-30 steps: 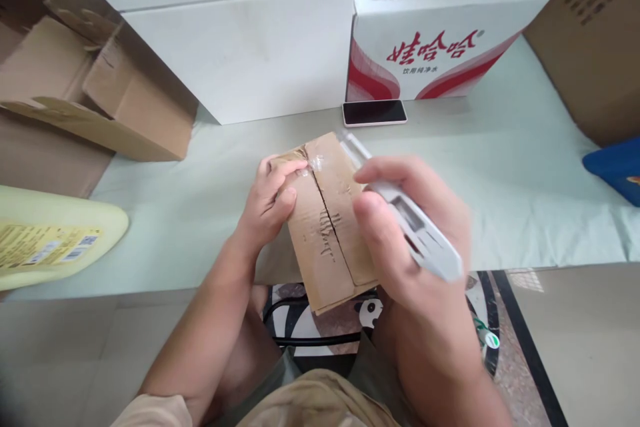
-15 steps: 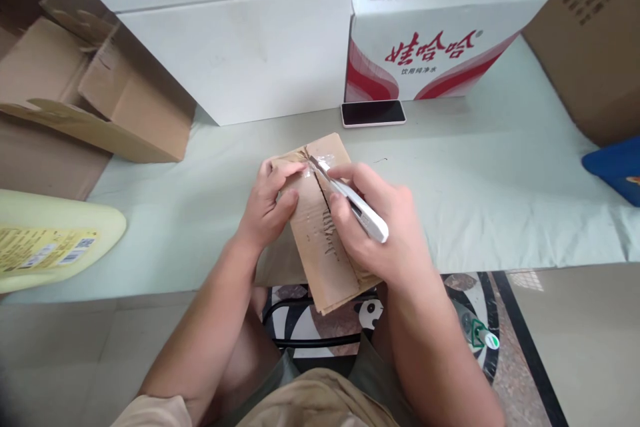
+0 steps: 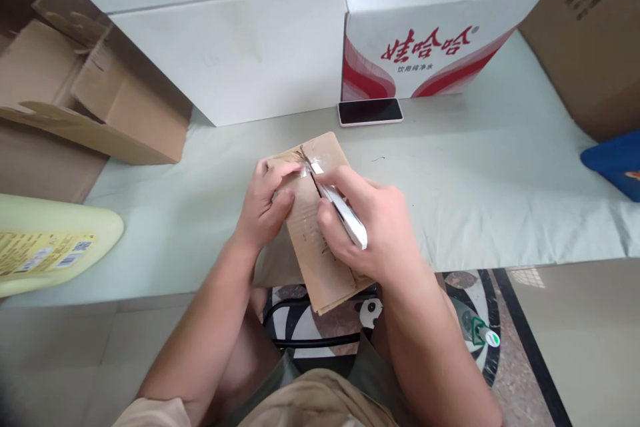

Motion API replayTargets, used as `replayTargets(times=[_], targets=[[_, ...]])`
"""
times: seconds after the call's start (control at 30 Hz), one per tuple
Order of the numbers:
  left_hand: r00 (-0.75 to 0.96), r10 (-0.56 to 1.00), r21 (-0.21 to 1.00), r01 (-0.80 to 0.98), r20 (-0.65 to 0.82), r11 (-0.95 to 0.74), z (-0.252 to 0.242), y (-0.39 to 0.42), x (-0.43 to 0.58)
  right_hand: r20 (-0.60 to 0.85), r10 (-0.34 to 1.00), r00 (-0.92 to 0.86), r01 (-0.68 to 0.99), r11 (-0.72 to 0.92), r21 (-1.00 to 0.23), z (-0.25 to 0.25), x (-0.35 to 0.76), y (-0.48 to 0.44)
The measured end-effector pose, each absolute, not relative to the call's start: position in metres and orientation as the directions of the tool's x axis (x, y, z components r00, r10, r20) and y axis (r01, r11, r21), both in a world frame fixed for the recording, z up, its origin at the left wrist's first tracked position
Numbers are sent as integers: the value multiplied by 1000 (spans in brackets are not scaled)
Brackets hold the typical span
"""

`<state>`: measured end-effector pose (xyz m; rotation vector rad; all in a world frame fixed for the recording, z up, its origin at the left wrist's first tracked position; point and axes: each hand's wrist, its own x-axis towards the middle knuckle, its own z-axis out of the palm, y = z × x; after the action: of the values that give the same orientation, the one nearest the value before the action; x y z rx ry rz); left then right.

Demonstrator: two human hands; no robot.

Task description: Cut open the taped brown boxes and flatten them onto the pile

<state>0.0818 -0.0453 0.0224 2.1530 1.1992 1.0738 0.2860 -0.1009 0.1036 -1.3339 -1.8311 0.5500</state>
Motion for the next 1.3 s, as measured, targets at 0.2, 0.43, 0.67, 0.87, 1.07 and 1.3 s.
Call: replayTargets(times=[0.2,0.43,0.67,0.87,1.07,1.3], targets=[[325,846,681,502,423,-533,22,-44,82,289,950,-116,586,301,-753,104,287,-100],[320,836,670,501,446,-549,21,-44,83,295,951,-91,534,297,-792,103,289,-100],[308,843,670,513,440,-537,21,-44,83,244,964,-106,567,260,-782,104,289,-98],[311,826,668,487,469,-563,21,-44,84,269,961,-70,520,265,-812,104,290,-99],[325,831,663,502,451,-556,21,-43,82,249,963,-105,551,265,-791,104,289,-98],[329,837,689,475,438,-548,23,-44,81,257,963,-86,540,262,-800,105,291,-97]])
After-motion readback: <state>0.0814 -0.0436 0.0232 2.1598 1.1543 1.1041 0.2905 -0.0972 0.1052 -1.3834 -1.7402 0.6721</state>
